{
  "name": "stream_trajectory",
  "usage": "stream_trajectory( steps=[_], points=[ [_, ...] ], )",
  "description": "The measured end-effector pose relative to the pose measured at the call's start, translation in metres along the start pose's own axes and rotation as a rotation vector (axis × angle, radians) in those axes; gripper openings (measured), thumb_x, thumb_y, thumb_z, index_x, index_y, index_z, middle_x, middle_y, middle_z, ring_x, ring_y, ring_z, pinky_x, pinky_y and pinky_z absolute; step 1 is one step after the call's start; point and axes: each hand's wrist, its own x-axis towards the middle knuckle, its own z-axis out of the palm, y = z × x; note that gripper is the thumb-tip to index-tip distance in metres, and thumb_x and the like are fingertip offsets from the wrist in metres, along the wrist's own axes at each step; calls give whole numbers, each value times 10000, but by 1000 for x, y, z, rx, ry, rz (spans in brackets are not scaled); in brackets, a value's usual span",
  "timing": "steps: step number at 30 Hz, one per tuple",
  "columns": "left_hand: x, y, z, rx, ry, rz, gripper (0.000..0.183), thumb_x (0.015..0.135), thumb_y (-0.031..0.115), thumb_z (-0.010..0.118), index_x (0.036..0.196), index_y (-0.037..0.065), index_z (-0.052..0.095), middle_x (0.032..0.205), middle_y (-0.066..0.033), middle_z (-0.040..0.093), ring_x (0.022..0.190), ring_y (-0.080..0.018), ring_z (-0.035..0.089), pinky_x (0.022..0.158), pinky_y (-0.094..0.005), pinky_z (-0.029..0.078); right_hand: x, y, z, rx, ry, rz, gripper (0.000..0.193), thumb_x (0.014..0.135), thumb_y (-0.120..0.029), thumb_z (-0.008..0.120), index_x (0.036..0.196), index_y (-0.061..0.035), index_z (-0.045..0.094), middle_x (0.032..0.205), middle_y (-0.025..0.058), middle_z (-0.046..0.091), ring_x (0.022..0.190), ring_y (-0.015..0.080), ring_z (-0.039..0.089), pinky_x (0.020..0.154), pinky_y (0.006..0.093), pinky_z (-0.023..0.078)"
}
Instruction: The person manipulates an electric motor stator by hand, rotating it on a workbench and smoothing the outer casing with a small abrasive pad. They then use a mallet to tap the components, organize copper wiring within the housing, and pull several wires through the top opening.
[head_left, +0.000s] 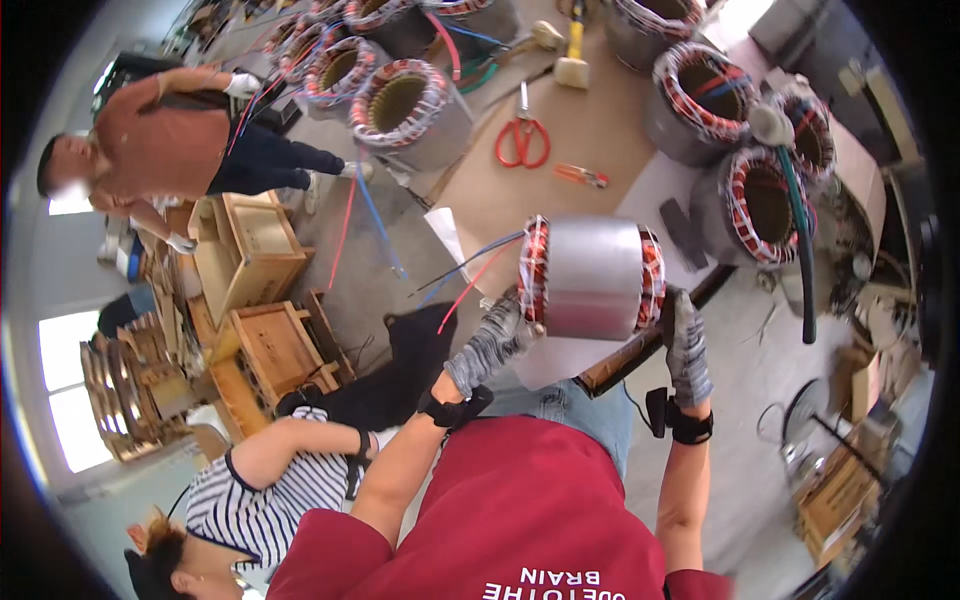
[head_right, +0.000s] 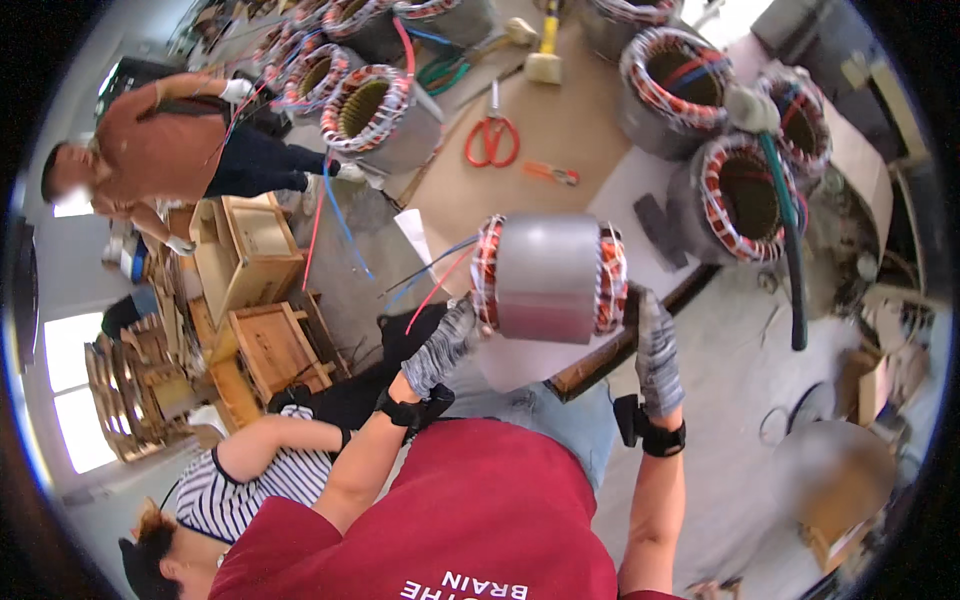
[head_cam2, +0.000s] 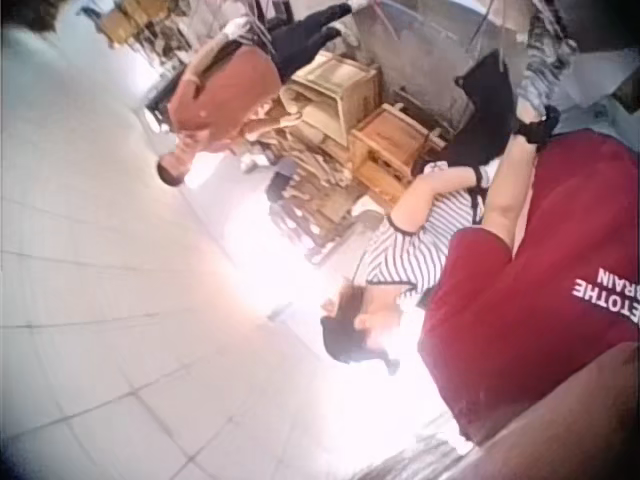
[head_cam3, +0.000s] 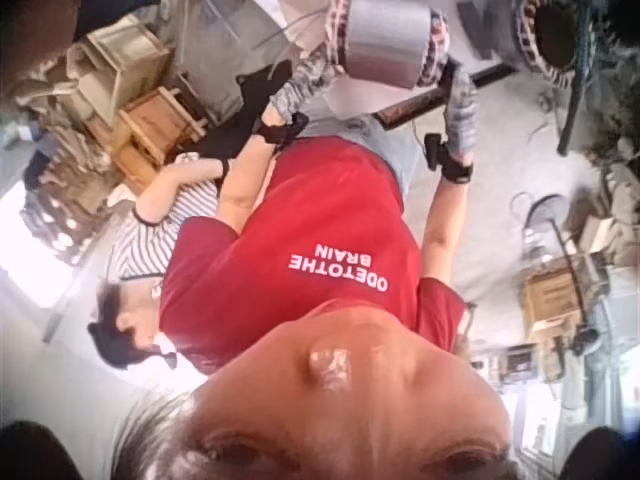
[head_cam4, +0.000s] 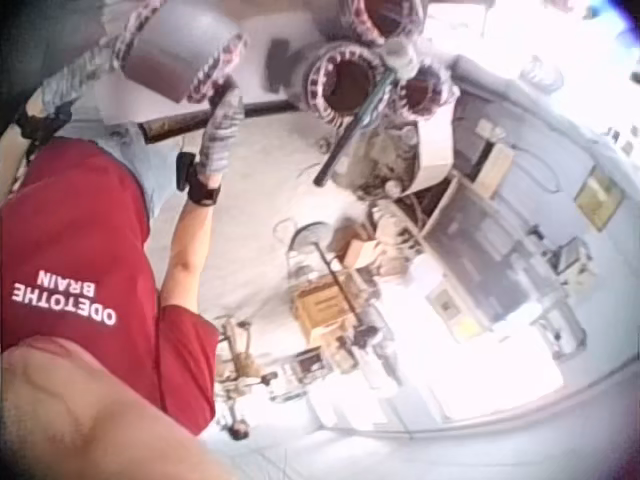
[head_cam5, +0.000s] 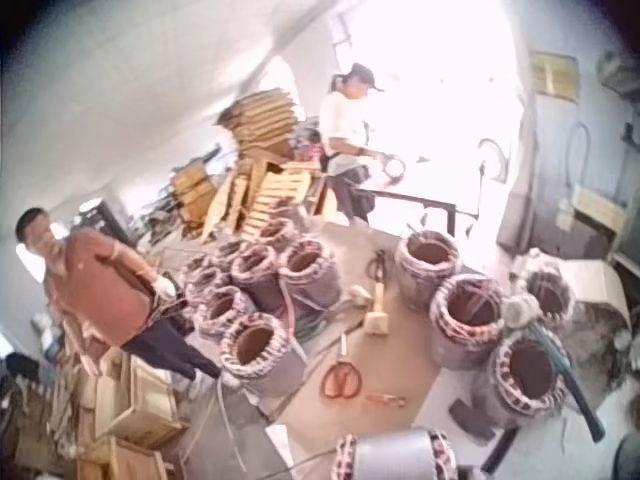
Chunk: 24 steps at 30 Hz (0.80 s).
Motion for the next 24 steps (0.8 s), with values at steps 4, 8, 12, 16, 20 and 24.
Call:
stream_trajectory(
  steps=[4, 8, 12, 16, 20, 24],
  points=[
    [28, 17, -24, -857, -314, -843, 262, 887, 303, 459, 938, 48, 492, 728, -15, 496, 661, -117, 489, 589, -270, 408, -2, -3, 19, -38, -6, 13, 347, 914, -342, 393, 919, -37, 557, 760, -28, 516, 689, 60, 454, 632, 216, 394],
    [4, 12, -4, -1003, -224, -979, 351, 842, 425, 499, 857, 75, 486, 644, -6, 492, 563, -82, 487, 512, -221, 389, -8, -11, 44, -52, 109, 37, 376, 901, -359, 416, 993, -31, 576, 864, -1, 580, 732, 64, 503, 641, 222, 426],
    [21, 18, -12, -1129, -158, -1031, 386, 829, 449, 506, 812, 63, 502, 608, -19, 510, 507, -95, 493, 464, -216, 392, -4, -12, 62, -105, 217, -156, 359, 911, -299, 409, 998, 8, 573, 853, -5, 569, 759, 84, 501, 669, 238, 421],
    [34, 3, -36, -1204, -138, -1089, 264, 808, 344, 581, 889, 95, 545, 640, 58, 473, 539, -35, 445, 481, -210, 361, 14, -13, 77, -105, 212, -127, 394, 900, -359, 410, 908, -6, 585, 736, -13, 548, 651, 65, 471, 568, 220, 396],
    [38, -19, -48, -1163, 136, -1007, 251, 800, 310, 601, 898, 84, 554, 691, 35, 518, 603, -36, 479, 528, -201, 381, 34, -33, 111, -104, 106, -99, 365, 880, -388, 431, 712, -79, 530, 547, -68, 394, 492, 47, 344, 423, 225, 254],
    [19, -63, -52, -899, -46, -873, 336, 786, 299, 623, 1024, 77, 542, 747, 16, 556, 666, -52, 515, 576, -206, 401, 57, -44, 133, -261, 109, -279, 319, 858, -330, 494, 783, -28, 564, 577, -6, 438, 530, 92, 371, 462, 277, 312]
  ],
)
